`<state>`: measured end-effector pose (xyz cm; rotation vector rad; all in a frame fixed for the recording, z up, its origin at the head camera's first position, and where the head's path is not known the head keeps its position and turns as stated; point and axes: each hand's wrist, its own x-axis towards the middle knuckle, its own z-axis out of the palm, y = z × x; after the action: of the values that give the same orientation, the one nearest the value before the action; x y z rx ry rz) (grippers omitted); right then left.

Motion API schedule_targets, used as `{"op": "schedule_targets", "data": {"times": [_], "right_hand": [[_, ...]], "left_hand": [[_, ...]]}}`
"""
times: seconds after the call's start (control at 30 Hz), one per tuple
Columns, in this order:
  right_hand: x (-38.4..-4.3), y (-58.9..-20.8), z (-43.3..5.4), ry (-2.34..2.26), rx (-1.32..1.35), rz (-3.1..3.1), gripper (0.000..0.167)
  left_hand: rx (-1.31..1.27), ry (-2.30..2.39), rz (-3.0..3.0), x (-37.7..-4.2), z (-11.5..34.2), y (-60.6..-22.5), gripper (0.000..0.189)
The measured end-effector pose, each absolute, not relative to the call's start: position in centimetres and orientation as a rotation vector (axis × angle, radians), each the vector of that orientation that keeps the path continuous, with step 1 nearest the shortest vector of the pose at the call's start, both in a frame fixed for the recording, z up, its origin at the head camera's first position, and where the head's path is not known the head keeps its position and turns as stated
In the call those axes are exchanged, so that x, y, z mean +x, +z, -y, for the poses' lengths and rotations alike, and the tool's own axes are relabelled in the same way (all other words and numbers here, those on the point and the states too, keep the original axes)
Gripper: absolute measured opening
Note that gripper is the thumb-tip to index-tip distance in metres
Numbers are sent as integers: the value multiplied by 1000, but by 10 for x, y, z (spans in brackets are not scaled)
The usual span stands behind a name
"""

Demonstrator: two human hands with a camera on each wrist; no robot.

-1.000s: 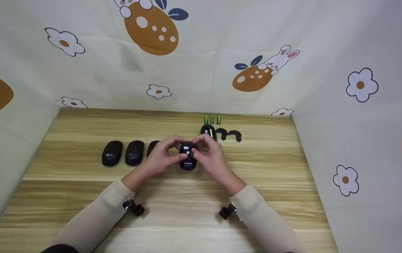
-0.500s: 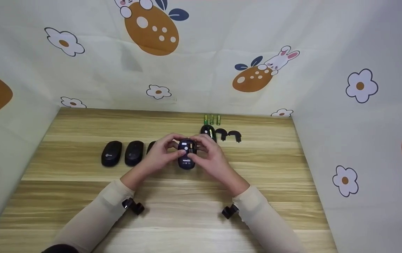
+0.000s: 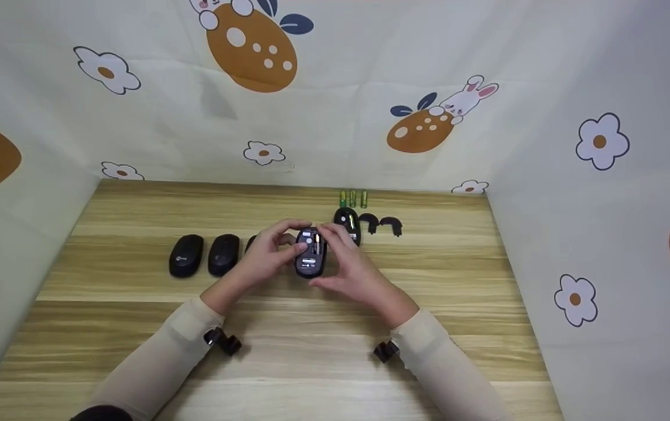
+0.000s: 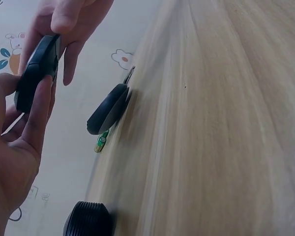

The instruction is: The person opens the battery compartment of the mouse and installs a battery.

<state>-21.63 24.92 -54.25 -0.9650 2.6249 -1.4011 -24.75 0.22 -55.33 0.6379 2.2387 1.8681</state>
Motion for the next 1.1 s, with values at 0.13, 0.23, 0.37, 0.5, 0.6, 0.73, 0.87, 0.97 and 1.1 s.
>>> {"op": "schedule_targets", "data": {"times": [0.13, 0.23, 0.37, 0.5, 0.6, 0.73, 0.87, 0.97, 1.1], "right_hand": [[-219, -541, -251, -1364, -953, -2646, 109], [-224, -542, -252, -1344, -932, -2650, 106], [-233, -542, -256, -1326, -919, -2659, 103], [-242, -543, -260, -1299, -923, -2674, 102], [-248, -542, -262, -1274, -909, -2682, 103], [-257, -541, -261, -1226, -903, -2707, 103], [-267, -542, -260, -1158, -910, -2734, 103], [-274, -544, -259, -1114, -893, -2736, 101], [-282, -547, -258, -1080, -875, -2738, 99]], "left_hand": [[662, 1818, -2264, -249, -2, -552, 49], [732, 1713, -2299, -251, 0, -551, 62], [838, 1524, -2342, -256, 4, -549, 90], [903, 1386, -2383, -261, 5, -549, 105], [913, 1321, -2434, -266, 5, -548, 106], [919, 1284, -2476, -272, 2, -546, 105], [931, 1237, -2519, -280, 0, -545, 103], [929, 1185, -2551, -286, -2, -545, 102], [920, 1116, -2578, -293, -4, -545, 101]]}}
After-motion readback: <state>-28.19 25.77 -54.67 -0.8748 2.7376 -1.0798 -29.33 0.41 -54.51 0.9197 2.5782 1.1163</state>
